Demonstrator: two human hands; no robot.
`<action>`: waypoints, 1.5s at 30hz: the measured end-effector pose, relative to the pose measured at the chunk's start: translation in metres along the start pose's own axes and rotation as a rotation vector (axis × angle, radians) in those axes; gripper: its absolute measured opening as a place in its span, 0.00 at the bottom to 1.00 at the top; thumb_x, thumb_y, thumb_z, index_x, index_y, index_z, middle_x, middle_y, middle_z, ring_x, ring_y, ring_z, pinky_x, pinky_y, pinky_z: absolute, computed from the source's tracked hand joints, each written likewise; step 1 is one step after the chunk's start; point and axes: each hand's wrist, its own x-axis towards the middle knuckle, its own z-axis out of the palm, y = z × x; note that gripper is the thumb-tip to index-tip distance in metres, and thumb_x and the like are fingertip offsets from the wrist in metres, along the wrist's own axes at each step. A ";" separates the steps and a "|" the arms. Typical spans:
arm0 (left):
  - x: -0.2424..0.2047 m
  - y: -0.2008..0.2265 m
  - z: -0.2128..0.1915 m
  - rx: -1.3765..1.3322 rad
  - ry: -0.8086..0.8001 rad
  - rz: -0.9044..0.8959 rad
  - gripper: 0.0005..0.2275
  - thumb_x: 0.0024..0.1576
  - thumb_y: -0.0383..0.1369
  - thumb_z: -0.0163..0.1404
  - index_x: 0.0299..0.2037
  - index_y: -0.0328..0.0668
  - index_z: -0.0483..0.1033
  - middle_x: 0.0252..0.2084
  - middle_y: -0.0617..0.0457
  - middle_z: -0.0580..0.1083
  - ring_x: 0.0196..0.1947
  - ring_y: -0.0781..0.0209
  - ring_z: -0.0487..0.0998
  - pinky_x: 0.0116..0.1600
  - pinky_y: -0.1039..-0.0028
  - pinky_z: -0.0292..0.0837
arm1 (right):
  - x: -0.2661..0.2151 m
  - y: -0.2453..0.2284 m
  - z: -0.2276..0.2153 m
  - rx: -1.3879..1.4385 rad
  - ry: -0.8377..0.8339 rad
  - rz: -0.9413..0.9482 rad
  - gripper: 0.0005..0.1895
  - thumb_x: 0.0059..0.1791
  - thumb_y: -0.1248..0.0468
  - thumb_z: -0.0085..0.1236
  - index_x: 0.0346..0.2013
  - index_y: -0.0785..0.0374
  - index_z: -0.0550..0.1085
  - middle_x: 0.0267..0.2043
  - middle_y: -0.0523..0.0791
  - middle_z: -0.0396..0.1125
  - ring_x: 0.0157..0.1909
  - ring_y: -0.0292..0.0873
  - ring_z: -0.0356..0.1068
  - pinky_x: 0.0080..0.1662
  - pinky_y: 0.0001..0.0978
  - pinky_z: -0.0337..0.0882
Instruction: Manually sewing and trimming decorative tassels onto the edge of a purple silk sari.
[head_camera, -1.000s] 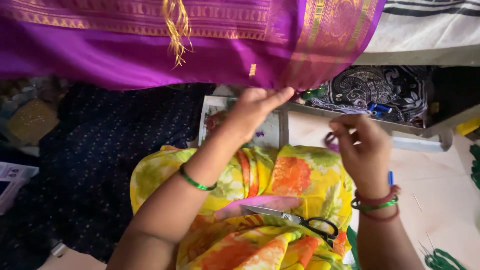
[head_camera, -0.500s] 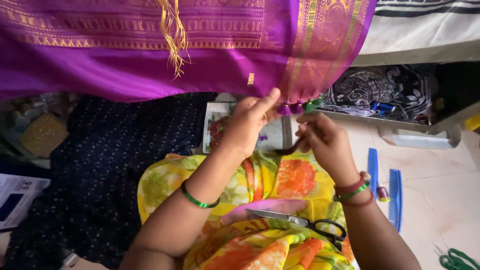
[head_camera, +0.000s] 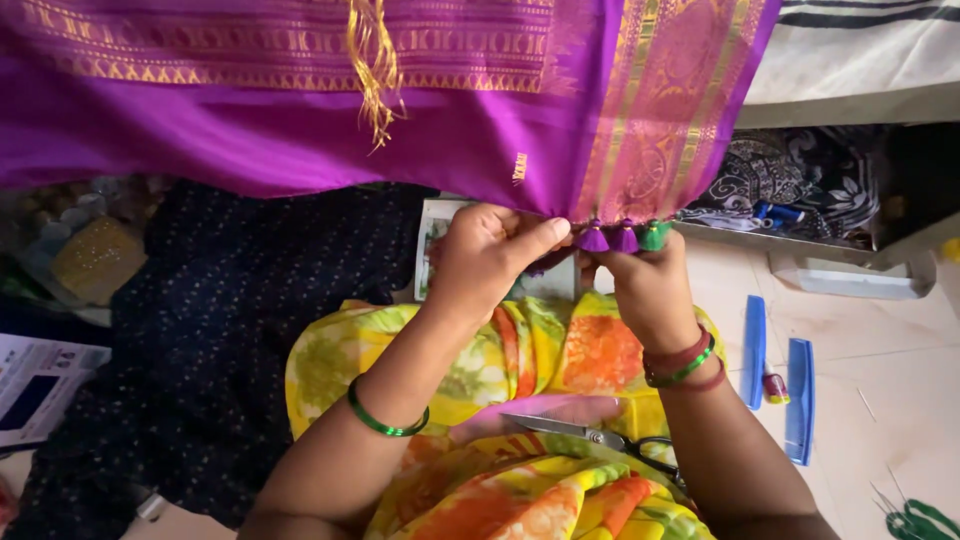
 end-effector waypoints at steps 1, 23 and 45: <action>-0.001 -0.001 -0.001 -0.003 0.003 -0.001 0.06 0.60 0.27 0.57 0.42 0.31 0.81 0.39 0.51 0.81 0.37 0.68 0.81 0.46 0.77 0.76 | -0.001 -0.003 0.002 -0.002 -0.002 0.003 0.08 0.50 0.79 0.50 0.38 0.72 0.77 0.33 0.46 0.73 0.32 0.39 0.73 0.36 0.30 0.73; -0.009 0.016 0.012 0.030 -0.097 0.060 0.04 0.61 0.23 0.53 0.43 0.31 0.80 0.38 0.53 0.80 0.38 0.70 0.78 0.45 0.76 0.75 | -0.003 0.019 -0.001 -0.031 0.051 -0.271 0.09 0.53 0.79 0.54 0.46 0.70 0.75 0.43 0.44 0.74 0.44 0.39 0.76 0.47 0.31 0.76; -0.001 -0.021 0.014 -0.090 0.019 -0.069 0.17 0.62 0.40 0.55 0.27 0.33 0.77 0.20 0.57 0.72 0.19 0.69 0.70 0.25 0.76 0.65 | -0.007 -0.030 0.019 -0.050 0.050 0.055 0.13 0.47 0.76 0.59 0.46 0.72 0.73 0.41 0.47 0.74 0.38 0.39 0.75 0.38 0.31 0.77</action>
